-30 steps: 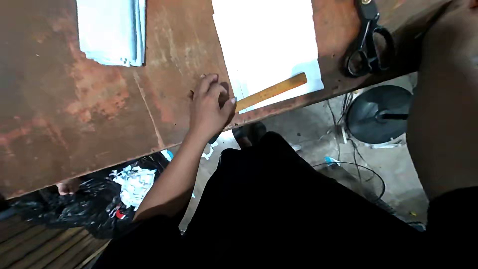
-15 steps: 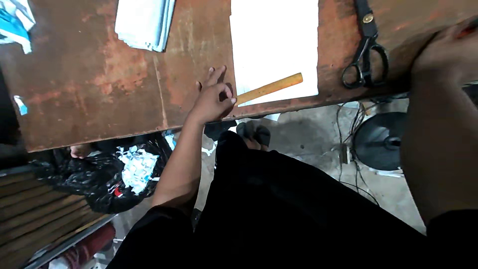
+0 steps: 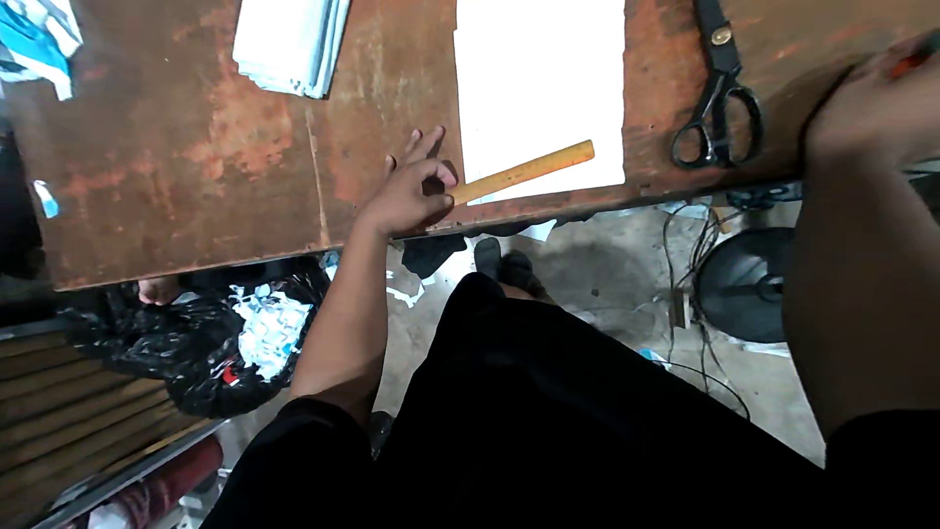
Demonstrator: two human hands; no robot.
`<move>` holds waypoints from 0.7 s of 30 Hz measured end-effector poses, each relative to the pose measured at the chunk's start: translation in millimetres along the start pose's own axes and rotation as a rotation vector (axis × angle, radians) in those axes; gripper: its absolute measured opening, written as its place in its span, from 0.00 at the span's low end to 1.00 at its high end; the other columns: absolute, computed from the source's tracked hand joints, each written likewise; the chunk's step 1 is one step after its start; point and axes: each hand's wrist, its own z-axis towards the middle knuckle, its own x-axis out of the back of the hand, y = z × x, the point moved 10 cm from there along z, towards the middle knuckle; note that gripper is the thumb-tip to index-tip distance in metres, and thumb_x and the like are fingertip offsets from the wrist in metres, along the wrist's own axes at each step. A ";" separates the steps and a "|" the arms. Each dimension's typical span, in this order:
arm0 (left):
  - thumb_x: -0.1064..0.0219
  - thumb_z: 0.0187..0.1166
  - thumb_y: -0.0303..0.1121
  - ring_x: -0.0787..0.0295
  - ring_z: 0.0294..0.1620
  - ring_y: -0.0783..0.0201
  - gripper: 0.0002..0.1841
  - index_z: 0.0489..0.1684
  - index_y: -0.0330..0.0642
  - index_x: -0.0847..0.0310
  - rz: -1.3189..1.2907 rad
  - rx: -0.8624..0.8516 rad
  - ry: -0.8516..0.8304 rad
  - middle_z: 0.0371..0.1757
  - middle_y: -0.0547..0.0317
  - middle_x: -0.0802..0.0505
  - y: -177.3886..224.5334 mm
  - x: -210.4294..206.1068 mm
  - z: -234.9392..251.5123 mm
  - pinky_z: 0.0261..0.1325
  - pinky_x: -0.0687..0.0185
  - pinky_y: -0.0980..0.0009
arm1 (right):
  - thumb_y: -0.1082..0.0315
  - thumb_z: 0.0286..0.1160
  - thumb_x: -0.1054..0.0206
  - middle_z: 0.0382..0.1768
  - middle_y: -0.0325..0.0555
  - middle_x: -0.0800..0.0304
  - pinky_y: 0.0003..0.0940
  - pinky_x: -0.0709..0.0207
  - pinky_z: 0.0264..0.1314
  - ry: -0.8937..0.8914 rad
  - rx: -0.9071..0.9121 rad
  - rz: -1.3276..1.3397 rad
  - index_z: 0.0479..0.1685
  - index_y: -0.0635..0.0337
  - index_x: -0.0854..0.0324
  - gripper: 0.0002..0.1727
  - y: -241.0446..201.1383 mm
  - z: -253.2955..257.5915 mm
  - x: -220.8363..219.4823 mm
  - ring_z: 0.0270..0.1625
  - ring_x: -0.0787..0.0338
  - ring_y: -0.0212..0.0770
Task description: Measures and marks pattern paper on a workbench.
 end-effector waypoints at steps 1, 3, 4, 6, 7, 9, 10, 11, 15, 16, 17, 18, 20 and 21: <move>0.28 0.74 0.38 0.74 0.99 0.57 0.10 0.51 0.53 0.11 -0.010 -0.002 -0.007 0.98 0.65 0.48 -1.1 0.1 -0.5 0.90 0.81 0.28 | 0.45 0.90 0.58 0.77 0.57 0.20 0.58 0.33 0.81 0.004 -0.005 -0.012 0.82 0.52 0.26 0.32 0.1 -0.4 1.0 0.81 0.22 0.55; 0.25 0.71 0.37 0.74 0.99 0.57 0.12 0.51 0.54 0.11 -0.009 -0.001 -0.006 0.98 0.65 0.48 -2.8 -0.7 -0.7 0.89 0.82 0.28 | 0.47 0.90 0.57 0.78 0.59 0.20 0.59 0.33 0.81 0.007 0.007 -0.012 0.82 0.54 0.26 0.32 0.2 0.2 0.6 0.81 0.22 0.56; 0.24 0.70 0.37 0.74 0.99 0.57 0.12 0.51 0.54 0.11 -0.006 0.001 0.000 0.98 0.65 0.47 -2.9 -0.4 -0.5 0.89 0.82 0.28 | 0.48 0.90 0.57 0.77 0.60 0.20 0.59 0.33 0.81 0.012 0.020 -0.004 0.81 0.55 0.26 0.31 -0.6 0.8 -0.1 0.81 0.21 0.56; 0.23 0.71 0.35 0.74 0.99 0.56 0.12 0.51 0.52 0.11 -0.010 0.004 0.005 0.98 0.64 0.46 -1.8 0.2 -1.0 0.89 0.82 0.27 | 0.51 0.92 0.57 0.76 0.63 0.20 0.59 0.33 0.81 0.009 0.051 0.032 0.80 0.60 0.25 0.30 -5.3 -2.1 -1.6 0.80 0.21 0.58; 0.23 0.71 0.35 0.74 0.99 0.55 0.12 0.51 0.52 0.11 -0.006 0.008 0.005 0.98 0.64 0.46 -1.7 0.4 -1.5 0.89 0.82 0.27 | 0.51 0.92 0.57 0.76 0.64 0.20 0.60 0.33 0.80 -0.002 0.054 0.043 0.80 0.61 0.26 0.30 -7.0 -4.5 -2.3 0.80 0.22 0.60; 0.24 0.71 0.35 0.75 0.99 0.56 0.12 0.51 0.53 0.11 0.001 0.013 0.000 0.98 0.65 0.47 -2.1 0.0 -1.2 0.89 0.83 0.28 | 0.51 0.92 0.57 0.77 0.64 0.21 0.60 0.33 0.81 -0.019 0.037 0.046 0.82 0.59 0.27 0.30 -6.5 -7.3 -2.1 0.80 0.22 0.60; 0.23 0.71 0.34 0.74 0.99 0.57 0.12 0.51 0.52 0.11 -0.003 0.011 0.000 0.98 0.65 0.47 -2.1 -0.2 -0.8 0.89 0.84 0.28 | 0.51 0.92 0.58 0.77 0.64 0.22 0.61 0.34 0.81 -0.025 0.035 0.046 0.82 0.60 0.28 0.31 -6.0 -7.7 -1.5 0.81 0.23 0.60; 0.23 0.70 0.34 0.74 0.99 0.56 0.12 0.50 0.52 0.10 -0.008 0.006 0.004 0.98 0.64 0.46 -2.2 -0.1 -0.5 0.89 0.83 0.28 | 0.51 0.92 0.57 0.77 0.63 0.21 0.60 0.33 0.80 -0.017 0.034 0.039 0.82 0.60 0.28 0.31 -5.2 -7.0 -0.7 0.80 0.22 0.60; 0.24 0.72 0.37 0.73 0.99 0.56 0.10 0.49 0.51 0.09 -0.015 0.012 0.011 0.97 0.61 0.46 -0.8 0.7 -0.3 0.90 0.83 0.30 | 0.47 0.90 0.57 0.78 0.64 0.22 0.63 0.34 0.81 -0.030 0.029 0.029 0.83 0.59 0.29 0.33 -2.0 -5.0 -0.9 0.81 0.23 0.61; 0.25 0.73 0.40 0.73 0.99 0.55 0.10 0.48 0.50 0.09 -0.012 0.014 0.014 0.97 0.60 0.45 -0.4 0.5 0.1 0.90 0.83 0.30 | 0.47 0.91 0.57 0.78 0.64 0.23 0.63 0.35 0.81 -0.040 0.030 0.034 0.84 0.59 0.30 0.33 -1.8 -5.1 -1.5 0.81 0.23 0.61; 0.25 0.73 0.41 0.73 0.99 0.54 0.10 0.46 0.50 0.09 -0.012 0.014 0.021 0.97 0.60 0.46 0.2 -0.1 0.7 0.90 0.82 0.29 | 0.47 0.90 0.56 0.78 0.64 0.22 0.63 0.34 0.81 -0.035 0.026 0.037 0.84 0.59 0.29 0.33 -1.5 -5.1 -0.6 0.81 0.23 0.60; 0.25 0.73 0.40 0.73 0.99 0.54 0.09 0.44 0.49 0.10 -0.009 0.014 0.032 0.98 0.60 0.46 0.9 -0.5 1.1 0.90 0.81 0.29 | 0.47 0.90 0.55 0.78 0.63 0.22 0.62 0.34 0.81 -0.025 0.022 0.037 0.83 0.59 0.28 0.33 -1.0 -4.3 0.2 0.81 0.23 0.60; 0.23 0.72 0.39 0.73 0.99 0.54 0.09 0.42 0.48 0.11 -0.006 0.012 0.050 0.98 0.60 0.47 2.2 -1.2 1.6 0.90 0.82 0.29 | 0.47 0.89 0.54 0.77 0.62 0.21 0.62 0.33 0.80 -0.010 0.009 0.025 0.82 0.57 0.28 0.32 0.9 -1.8 0.9 0.80 0.22 0.59; 0.23 0.72 0.39 0.73 0.99 0.54 0.09 0.41 0.48 0.11 0.002 0.015 0.050 0.98 0.60 0.47 1.9 -1.4 2.2 0.90 0.81 0.29 | 0.48 0.88 0.53 0.77 0.62 0.21 0.63 0.34 0.80 -0.003 0.011 0.022 0.82 0.57 0.28 0.32 1.2 -0.1 1.0 0.80 0.22 0.59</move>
